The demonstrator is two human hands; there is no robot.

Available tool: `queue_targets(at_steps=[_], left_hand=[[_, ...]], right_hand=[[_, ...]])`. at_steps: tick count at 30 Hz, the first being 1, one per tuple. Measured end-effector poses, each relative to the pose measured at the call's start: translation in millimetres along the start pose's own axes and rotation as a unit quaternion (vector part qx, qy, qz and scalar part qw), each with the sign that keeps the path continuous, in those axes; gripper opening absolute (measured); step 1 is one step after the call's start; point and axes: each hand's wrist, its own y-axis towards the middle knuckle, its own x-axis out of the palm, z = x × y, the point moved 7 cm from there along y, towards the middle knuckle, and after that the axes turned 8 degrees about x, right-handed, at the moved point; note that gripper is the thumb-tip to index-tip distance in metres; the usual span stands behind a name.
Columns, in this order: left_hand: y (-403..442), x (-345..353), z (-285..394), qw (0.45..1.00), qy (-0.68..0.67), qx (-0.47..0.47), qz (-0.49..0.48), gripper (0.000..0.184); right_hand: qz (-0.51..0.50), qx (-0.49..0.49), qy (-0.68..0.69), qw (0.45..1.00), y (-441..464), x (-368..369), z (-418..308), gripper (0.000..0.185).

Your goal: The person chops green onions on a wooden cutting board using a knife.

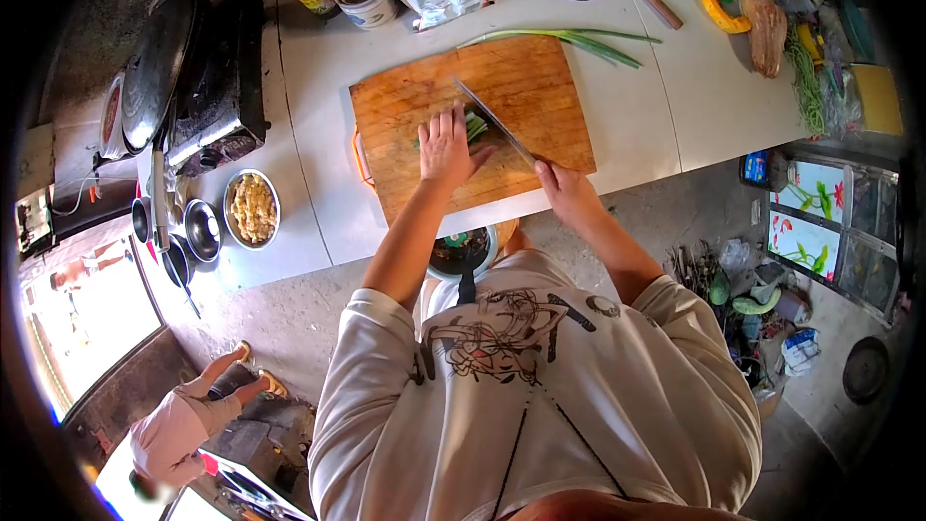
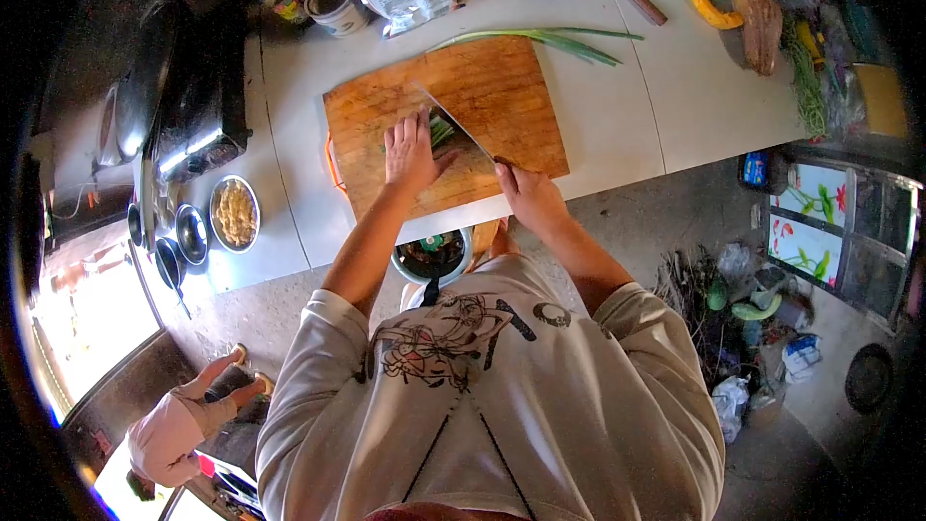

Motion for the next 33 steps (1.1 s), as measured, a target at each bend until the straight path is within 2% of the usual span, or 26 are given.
queue_targets(at_steps=[3,8,10,14,20,22,24,28,30,33], left_hand=[[-3.8,16.6,-5.5,0.999,0.000,-0.007,0.037,0.085],[-8.1,20.6,-5.5,0.996,-0.007,-0.013,0.090,0.086],[-8.1,3.0,3.2,0.998,-0.015,0.012,0.066,0.081],[-6.7,19.7,-2.8,0.998,-0.003,0.038,0.042,0.078],[-8.6,28.3,-9.4,0.998,-0.012,0.028,0.057,0.070],[-11.6,23.3,-9.8,0.992,-0.057,0.029,0.107,0.066],[-12.6,26.1,-9.8,0.991,-0.056,0.019,0.119,0.063],[-12.4,32.8,-14.2,0.990,-0.071,-0.007,0.126,0.054],[-12.9,32.4,-14.9,0.987,-0.082,-0.006,0.136,0.051],[-13.7,29.7,-16.4,0.983,-0.095,-0.002,0.155,0.045]], right_hand=[[0.026,-0.044,0.011,0.999,-5.0,4.8,-6.7,0.041],[0.001,0.001,0.028,1.000,-4.5,10.2,-5.0,0.042],[-0.008,0.024,0.040,0.999,-3.1,13.2,-0.4,0.042],[0.014,0.010,0.027,0.999,-2.6,10.6,-1.6,0.042],[0.043,-0.026,0.014,0.999,-4.6,9.8,-11.0,0.040],[0.058,-0.049,0.014,0.997,-9.3,8.2,-21.7,0.040],[-0.035,0.034,0.048,0.998,-12.1,16.6,-20.4,0.040],[-0.030,0.043,0.025,0.998,-12.5,11.6,-21.5,0.041],[0.023,0.012,-0.006,1.000,-12.9,7.0,-25.2,0.040],[-0.007,0.044,0.001,0.999,-24.6,-2.7,-30.6,0.039]])
